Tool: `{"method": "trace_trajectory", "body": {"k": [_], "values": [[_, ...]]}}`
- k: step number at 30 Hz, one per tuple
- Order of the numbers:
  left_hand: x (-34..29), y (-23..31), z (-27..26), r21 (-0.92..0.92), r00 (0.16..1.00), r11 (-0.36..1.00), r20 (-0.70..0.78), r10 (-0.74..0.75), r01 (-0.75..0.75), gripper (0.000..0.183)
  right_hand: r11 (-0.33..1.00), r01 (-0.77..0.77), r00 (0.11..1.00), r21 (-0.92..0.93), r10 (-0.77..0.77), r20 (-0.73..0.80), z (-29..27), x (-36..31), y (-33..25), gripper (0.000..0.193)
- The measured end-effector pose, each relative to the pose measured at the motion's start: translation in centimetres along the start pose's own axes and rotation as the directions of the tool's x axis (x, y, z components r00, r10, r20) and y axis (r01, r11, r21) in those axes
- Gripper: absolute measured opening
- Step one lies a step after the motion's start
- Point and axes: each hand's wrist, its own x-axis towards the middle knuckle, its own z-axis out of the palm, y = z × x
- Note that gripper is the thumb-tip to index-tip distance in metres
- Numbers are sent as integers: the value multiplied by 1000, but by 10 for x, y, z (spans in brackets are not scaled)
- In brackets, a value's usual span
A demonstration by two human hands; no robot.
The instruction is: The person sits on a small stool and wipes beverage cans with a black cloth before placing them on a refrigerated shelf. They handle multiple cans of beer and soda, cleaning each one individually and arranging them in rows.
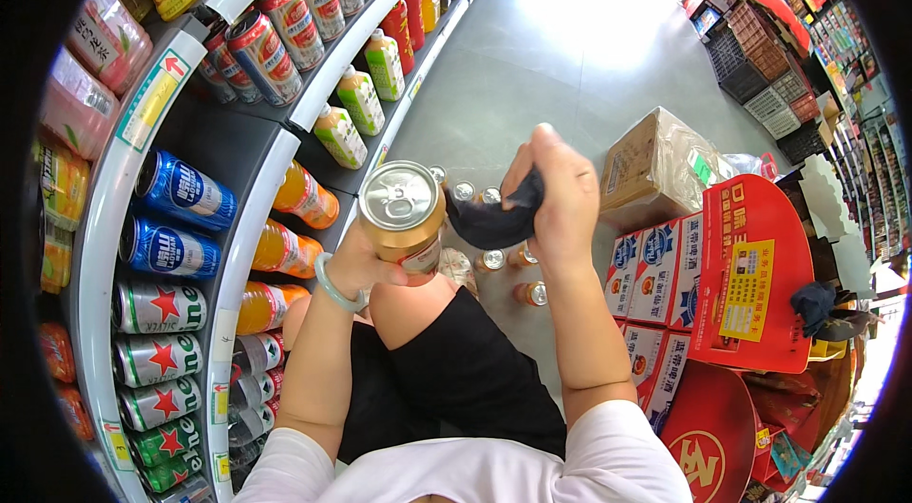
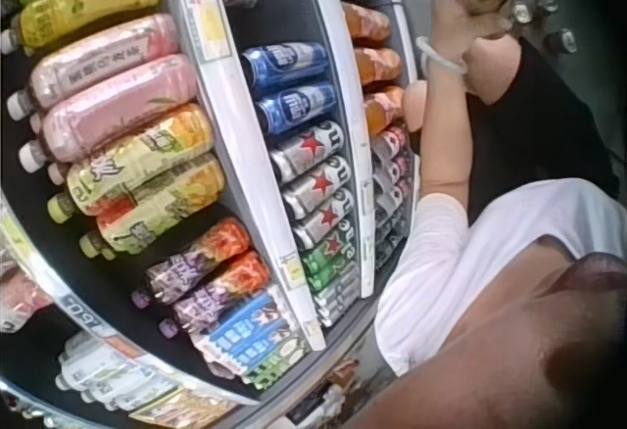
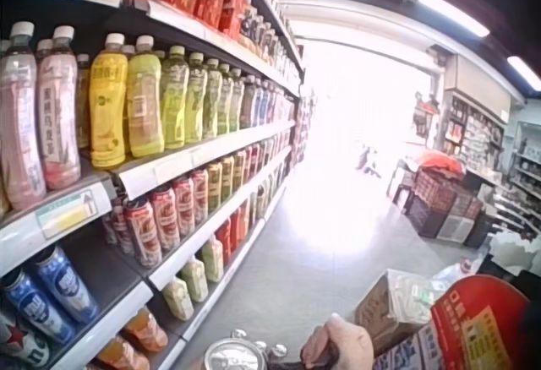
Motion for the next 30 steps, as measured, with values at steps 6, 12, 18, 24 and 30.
{"method": "trace_trajectory", "body": {"k": [6,12,18,24,30], "values": [[2,8,-5,34,999,999,-29,23,-22,122,868,-100,913,-486,274,301,0,-25,10,28],[1,22,6,186,979,981,-186,88,-53,102,478,199,892,-855,273,360,32,-36,27,66],[-8,22,-2,818,674,563,-350,651,-120,70,781,-67,910,-621,303,283,52,-6,71,60],[-38,22,32,882,584,66,251,772,-466,24,912,248,891,-326,-83,445,128,38,115,45],[-32,-13,62,811,659,112,377,650,-574,38,614,464,824,-639,-34,566,213,79,136,58]]}}
